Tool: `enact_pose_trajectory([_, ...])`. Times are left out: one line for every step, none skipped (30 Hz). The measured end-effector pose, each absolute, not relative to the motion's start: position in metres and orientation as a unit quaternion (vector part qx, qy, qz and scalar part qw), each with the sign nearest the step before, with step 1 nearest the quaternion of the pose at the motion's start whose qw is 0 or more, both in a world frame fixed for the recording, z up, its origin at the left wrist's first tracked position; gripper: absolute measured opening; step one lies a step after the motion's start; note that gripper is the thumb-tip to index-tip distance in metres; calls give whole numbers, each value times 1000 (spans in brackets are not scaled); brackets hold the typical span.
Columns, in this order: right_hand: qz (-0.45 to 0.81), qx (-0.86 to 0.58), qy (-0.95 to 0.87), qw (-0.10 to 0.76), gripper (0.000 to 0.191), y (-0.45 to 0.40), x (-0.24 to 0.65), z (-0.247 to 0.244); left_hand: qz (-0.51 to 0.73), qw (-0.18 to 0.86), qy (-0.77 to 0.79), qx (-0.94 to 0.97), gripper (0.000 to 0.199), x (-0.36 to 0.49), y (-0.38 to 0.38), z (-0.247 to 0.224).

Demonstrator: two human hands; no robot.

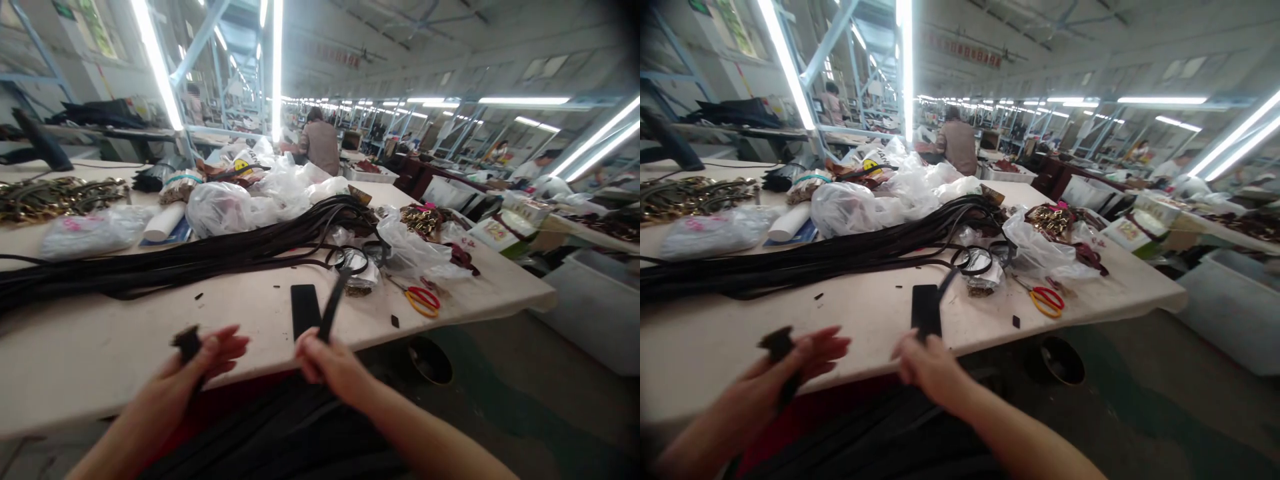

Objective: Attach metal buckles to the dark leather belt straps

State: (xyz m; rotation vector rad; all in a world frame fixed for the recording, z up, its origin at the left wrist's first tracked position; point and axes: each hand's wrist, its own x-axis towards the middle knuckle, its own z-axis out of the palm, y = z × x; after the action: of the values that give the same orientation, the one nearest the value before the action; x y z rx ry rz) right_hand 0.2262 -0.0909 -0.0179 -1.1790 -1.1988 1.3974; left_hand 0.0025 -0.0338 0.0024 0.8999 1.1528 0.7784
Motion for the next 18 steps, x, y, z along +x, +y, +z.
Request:
enact_pose_trajectory([611, -455, -529, 375, 29, -87, 201, -27, 321, 711, 487, 394, 58, 22, -36, -1])
enact_pose_trajectory([617, -433, -579, 310, 29, -84, 185, -34, 301, 738, 465, 385, 57, 39, -38, -3])
enact_pose_trajectory([605, -409, -635, 252, 27, -81, 177, -39, 287, 756, 451, 379, 55, 51, -39, -6])
enact_pose_trajectory([577, -387, -689, 207, 22, -76, 179, -40, 286, 758, 448, 377, 53, 57, -39, -8])
enact_pose_trajectory([533, -380, -736, 176, 20, -71, 190, -41, 294, 752, 451, 381, 50, 59, -38, -10])
enact_pose_trajectory([470, -402, -771, 151, 26, -64, 207, -40, 302, 747, 452, 383, 48, 57, -37, -13])
enact_pose_trajectory([399, -454, -786, 130, 33, -56, 230, -40, 310, 743, 455, 381, 47, 51, -34, -16])
enact_pose_trajectory([323, -523, -781, 111, 35, -47, 257, -40, 316, 740, 459, 375, 46, 45, -31, -20])
enact_pose_trajectory([233, -608, -754, 89, 30, -36, 284, -42, 320, 738, 467, 368, 46, 39, -29, -24])
enact_pose_trajectory([165, -673, -718, 71, 24, -25, 311, -46, 319, 738, 474, 360, 46, 35, -27, -28])
enact_pose_trajectory([117, -716, -686, 55, 25, -15, 336, -52, 309, 743, 477, 354, 47, 34, -25, -32])
enact_pose_trajectory([83, -745, -660, 39, 26, -5, 358, -59, 297, 746, 480, 353, 48, 35, -25, -35])
enact_pose_trajectory([62, -763, -643, 25, 27, 4, 375, -67, 281, 749, 482, 358, 51, 38, -24, -37])
enact_pose_trajectory([44, -775, -631, 10, 27, 11, 388, -75, 264, 749, 483, 368, 53, 43, -25, -38])
enact_pose_trajectory([28, -782, -623, -5, 25, 16, 397, -83, 248, 748, 484, 381, 54, 48, -25, -38])
enact_pose_trajectory([16, -784, -620, -18, 23, 19, 402, -90, 235, 744, 485, 395, 53, 52, -26, -37])
enact_pose_trajectory([5, -783, -621, -28, 22, 20, 405, -96, 224, 739, 487, 408, 51, 56, -27, -37])
enact_pose_trajectory([-4, -781, -623, -37, 20, 21, 405, -101, 213, 736, 489, 417, 49, 59, -27, -37])
